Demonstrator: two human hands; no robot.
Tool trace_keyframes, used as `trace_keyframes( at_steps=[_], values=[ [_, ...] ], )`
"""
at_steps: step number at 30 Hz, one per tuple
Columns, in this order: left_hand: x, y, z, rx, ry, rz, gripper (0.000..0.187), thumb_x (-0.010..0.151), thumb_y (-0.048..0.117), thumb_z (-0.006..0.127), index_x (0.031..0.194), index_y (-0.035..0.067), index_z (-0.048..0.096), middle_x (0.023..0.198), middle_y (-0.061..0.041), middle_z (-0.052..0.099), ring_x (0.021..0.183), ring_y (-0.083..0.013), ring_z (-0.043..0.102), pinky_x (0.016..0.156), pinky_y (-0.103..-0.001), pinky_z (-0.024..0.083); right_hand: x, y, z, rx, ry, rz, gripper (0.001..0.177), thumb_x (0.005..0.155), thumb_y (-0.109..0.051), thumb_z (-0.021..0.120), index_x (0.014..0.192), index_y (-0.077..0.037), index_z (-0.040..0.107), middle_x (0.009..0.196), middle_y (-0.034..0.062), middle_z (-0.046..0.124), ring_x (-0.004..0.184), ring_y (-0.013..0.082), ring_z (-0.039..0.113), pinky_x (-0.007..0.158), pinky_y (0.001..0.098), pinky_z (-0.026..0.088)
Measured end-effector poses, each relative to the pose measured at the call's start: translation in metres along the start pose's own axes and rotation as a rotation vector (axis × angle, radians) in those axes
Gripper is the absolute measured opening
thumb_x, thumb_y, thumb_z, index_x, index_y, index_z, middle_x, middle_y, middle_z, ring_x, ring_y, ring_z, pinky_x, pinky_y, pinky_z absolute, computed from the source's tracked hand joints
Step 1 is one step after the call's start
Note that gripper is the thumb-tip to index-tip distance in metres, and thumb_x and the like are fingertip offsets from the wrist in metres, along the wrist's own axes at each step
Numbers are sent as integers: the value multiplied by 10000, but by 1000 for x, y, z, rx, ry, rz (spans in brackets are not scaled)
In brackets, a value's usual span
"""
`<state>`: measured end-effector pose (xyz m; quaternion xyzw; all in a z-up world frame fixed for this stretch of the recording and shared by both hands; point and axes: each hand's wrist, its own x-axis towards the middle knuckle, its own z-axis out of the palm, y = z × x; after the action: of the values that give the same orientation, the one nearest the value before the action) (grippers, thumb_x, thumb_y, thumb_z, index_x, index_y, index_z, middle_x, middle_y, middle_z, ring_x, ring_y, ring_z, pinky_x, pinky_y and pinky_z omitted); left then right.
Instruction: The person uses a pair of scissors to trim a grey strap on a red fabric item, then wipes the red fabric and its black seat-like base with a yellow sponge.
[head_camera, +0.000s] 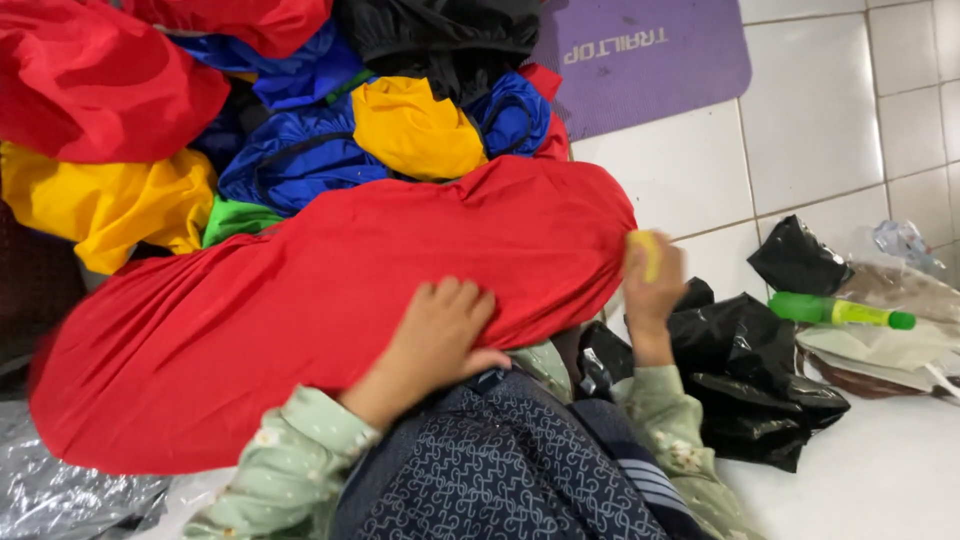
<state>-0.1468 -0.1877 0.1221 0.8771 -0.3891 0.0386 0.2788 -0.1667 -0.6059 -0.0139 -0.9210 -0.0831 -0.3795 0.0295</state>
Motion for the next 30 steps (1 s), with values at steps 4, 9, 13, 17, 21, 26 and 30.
trace_keyframes(
  at_steps=[4, 9, 13, 17, 21, 26, 30],
  values=[
    [-24, 18, 47, 189, -40, 5, 451, 810, 503, 700, 1102, 173, 610, 932, -12, 561, 847, -243, 630, 615, -361, 515, 73, -32, -63, 173, 137, 320, 347, 1032, -131, 658, 1296, 90, 611, 1196, 246, 653, 1075, 436, 661, 935, 475, 530],
    [-29, 27, 0, -100, -175, -36, 205, 944, 411, 634, 926, 209, 668, 760, 5, 663, 689, -244, 711, 571, -370, 545, 3, -106, -64, 214, 120, 125, 561, 941, -332, 706, 1238, 135, 611, 1033, 276, 653, 850, 457, 658, 766, 510, 546],
    [-27, 31, -37, -271, -465, -172, 482, 998, 510, 545, 809, 99, 711, 734, -141, 718, 725, -394, 730, 612, -498, 560, 52, -140, -54, 456, -7, -369, 200, 876, -184, 783, 1050, -102, 733, 832, 152, 668, 654, 344, 628, 605, 432, 511],
    [-24, 39, -33, -352, -631, -223, 577, 1015, 578, 490, 837, 84, 730, 774, -170, 729, 816, -412, 741, 688, -513, 564, 75, -40, -29, 39, -66, -53, 238, 1024, -177, 701, 1149, 22, 742, 899, 205, 645, 759, 407, 641, 690, 465, 536],
    [-34, 44, 8, -299, -622, -225, 768, 966, 783, 404, 735, 82, 616, 735, -116, 649, 701, -382, 651, 521, -537, 472, 136, -68, -82, 104, -96, 238, 278, 1065, -64, 653, 1318, 51, 645, 1239, 214, 702, 1084, 372, 681, 912, 460, 570],
    [-34, 54, 13, -471, -667, -237, 758, 958, 768, 377, 719, 87, 608, 734, -150, 661, 711, -386, 656, 569, -514, 491, 119, -160, -96, 483, -294, -392, 320, 1011, -74, 662, 1317, -167, 685, 1311, 47, 671, 1014, 315, 659, 822, 472, 510],
    [-48, 53, 29, -486, -619, -247, 693, 1015, 687, 394, 707, 97, 588, 718, -138, 661, 698, -391, 659, 561, -531, 476, 168, -172, -71, 644, -317, -594, 141, 1016, -67, 645, 1022, -143, 763, 1070, -3, 789, 627, 132, 610, 552, 317, 413]
  ],
)
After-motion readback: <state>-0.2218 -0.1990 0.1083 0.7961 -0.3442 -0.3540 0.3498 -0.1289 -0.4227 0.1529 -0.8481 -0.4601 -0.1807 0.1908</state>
